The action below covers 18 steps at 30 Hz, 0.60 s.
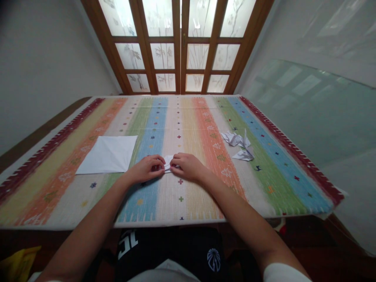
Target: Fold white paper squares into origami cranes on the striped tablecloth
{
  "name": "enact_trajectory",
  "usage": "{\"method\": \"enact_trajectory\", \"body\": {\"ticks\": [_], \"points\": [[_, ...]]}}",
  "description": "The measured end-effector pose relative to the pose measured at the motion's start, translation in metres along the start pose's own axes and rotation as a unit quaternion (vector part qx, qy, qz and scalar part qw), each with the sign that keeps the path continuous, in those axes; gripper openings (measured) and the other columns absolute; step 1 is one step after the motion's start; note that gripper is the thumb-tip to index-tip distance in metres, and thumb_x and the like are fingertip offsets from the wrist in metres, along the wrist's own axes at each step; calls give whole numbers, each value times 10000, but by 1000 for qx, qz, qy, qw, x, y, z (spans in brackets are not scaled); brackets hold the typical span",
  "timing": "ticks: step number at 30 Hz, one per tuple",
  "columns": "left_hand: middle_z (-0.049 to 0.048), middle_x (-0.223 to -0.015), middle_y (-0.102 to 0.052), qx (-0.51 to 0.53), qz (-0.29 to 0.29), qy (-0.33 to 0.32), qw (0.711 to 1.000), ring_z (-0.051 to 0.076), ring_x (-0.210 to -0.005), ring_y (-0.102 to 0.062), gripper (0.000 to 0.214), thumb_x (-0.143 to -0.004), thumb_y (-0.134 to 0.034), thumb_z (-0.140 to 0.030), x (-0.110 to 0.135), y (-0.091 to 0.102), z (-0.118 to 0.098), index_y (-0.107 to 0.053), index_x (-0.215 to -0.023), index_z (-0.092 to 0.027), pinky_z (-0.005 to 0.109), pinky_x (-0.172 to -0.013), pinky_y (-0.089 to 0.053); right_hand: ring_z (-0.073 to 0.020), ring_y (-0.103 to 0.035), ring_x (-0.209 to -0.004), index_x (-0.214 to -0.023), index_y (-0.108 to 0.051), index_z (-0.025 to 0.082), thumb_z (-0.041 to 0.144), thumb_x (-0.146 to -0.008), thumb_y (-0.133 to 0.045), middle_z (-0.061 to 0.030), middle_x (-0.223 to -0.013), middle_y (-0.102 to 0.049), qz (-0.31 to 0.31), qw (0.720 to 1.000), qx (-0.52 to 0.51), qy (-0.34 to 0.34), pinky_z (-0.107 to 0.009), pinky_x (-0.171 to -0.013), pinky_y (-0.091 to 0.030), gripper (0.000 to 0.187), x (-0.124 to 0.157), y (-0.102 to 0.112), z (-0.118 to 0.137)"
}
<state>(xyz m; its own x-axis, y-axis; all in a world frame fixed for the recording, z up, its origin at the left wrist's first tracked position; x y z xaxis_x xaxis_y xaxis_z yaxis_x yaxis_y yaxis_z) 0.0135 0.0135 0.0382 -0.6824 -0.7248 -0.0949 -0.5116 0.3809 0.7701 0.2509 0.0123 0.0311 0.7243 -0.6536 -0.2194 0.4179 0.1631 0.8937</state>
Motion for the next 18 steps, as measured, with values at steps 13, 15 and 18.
{"method": "enact_trajectory", "body": {"ticks": [13,15,18], "points": [[75,-908,-720,-35,-8,48,998,174,-747,-648,179,-923,-686,-236,0,4,4,-787,-791,-168,321,-783,-525,-204,-654,-861,-935,-785,172,251,-1034,-625,-87,-918,-729,-6,996,-21,-86,-304,-789,-451,204,-4,-4,-4],[70,-884,-720,-40,-13,58,997,180,-755,-650,172,-916,-703,-251,0,5,5,-783,-783,-175,324,-782,-521,-206,-659,-872,-927,-784,176,248,-1034,-626,-89,-925,-738,-9,995,-21,-96,-305,-791,-449,203,-4,-5,-4],[58,-833,-710,-40,-20,73,996,182,-733,-641,172,-889,-744,-273,1,6,5,-759,-744,-181,326,-754,-514,-204,-659,-857,-893,-767,186,257,-1020,-653,-84,-914,-751,-13,992,-31,-121,-302,-768,-436,184,-5,-6,-4]]}}
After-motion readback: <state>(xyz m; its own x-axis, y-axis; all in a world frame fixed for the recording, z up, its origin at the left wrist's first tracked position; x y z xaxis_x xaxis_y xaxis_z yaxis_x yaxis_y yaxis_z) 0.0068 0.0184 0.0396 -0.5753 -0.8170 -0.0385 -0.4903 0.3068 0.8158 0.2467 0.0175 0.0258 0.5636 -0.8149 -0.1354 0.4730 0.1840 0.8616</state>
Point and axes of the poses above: each hand's wrist, its own x-axis away from the middle knuckle, its own y-axis out of the back of the hand, z = x × y, the point moved 1 cm from there along -x, towards the middle knuckle
